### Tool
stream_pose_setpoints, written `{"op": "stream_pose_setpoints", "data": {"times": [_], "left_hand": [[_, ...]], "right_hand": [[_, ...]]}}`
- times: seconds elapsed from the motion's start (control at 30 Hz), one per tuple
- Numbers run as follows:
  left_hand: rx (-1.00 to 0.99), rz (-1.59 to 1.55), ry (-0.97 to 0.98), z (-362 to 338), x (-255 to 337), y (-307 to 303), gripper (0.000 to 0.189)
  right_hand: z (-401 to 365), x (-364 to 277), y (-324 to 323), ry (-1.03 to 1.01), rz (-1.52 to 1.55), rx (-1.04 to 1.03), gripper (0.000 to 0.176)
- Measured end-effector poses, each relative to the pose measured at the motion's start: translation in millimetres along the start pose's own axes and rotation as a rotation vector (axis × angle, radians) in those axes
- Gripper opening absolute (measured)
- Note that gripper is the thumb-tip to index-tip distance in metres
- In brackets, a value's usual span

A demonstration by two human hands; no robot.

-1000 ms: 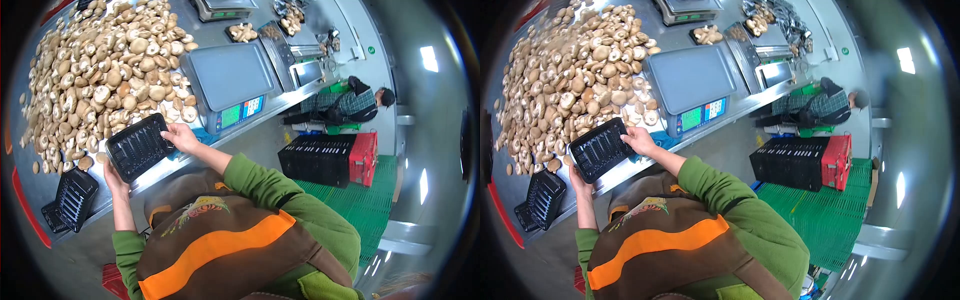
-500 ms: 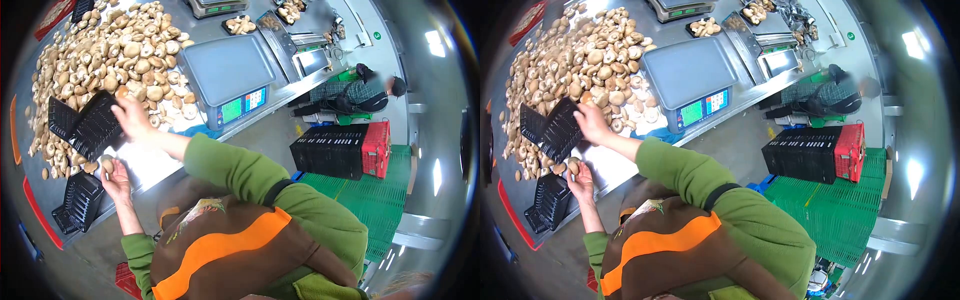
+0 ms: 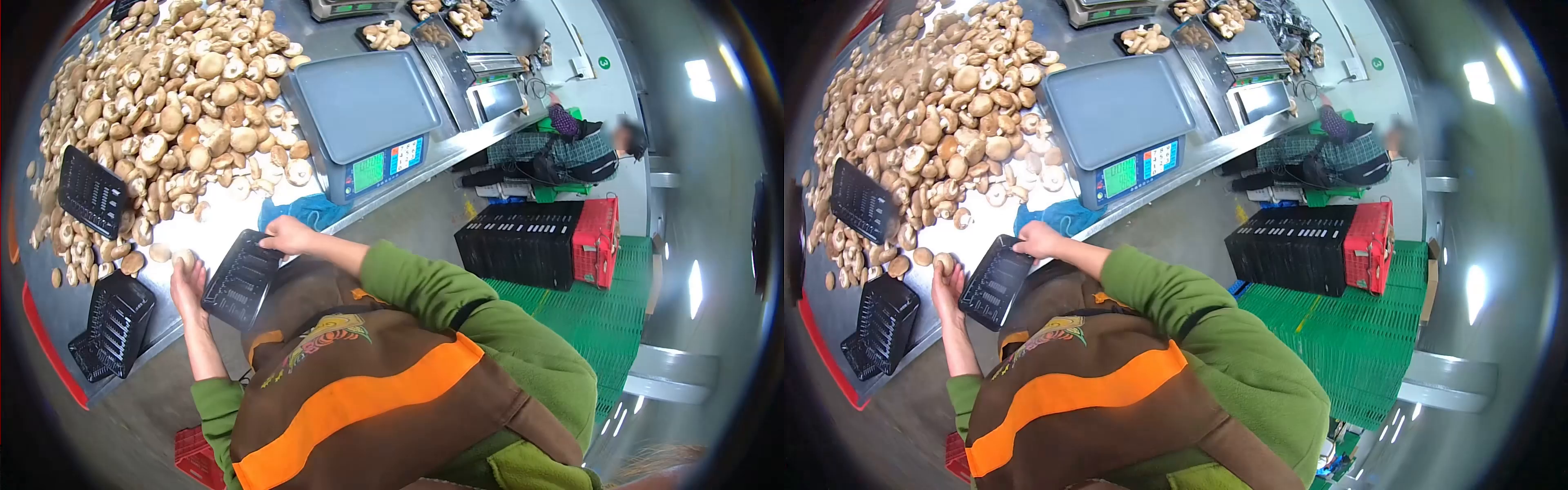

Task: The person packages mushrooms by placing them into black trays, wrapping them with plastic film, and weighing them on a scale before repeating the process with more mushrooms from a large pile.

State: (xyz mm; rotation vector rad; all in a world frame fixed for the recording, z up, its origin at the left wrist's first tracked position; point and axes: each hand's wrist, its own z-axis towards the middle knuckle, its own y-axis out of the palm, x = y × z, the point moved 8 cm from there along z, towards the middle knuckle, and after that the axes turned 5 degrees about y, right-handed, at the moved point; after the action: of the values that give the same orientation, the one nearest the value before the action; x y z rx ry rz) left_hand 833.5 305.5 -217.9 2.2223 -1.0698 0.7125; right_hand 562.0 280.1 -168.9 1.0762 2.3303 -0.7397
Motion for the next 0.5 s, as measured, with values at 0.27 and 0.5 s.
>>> {"op": "stream_pose_setpoints", "data": {"times": [0.27,0.5], "left_hand": [[-0.028,0.01,0.028,25,7,19,0.056],[0.033,-0.415,-0.014,65,30,70,0.081]], "right_hand": [[21,13,-48,0.154,-0.286,0.407,0.03],[46,-15,-25,0.096,0.118,0.478,0.023]]}}
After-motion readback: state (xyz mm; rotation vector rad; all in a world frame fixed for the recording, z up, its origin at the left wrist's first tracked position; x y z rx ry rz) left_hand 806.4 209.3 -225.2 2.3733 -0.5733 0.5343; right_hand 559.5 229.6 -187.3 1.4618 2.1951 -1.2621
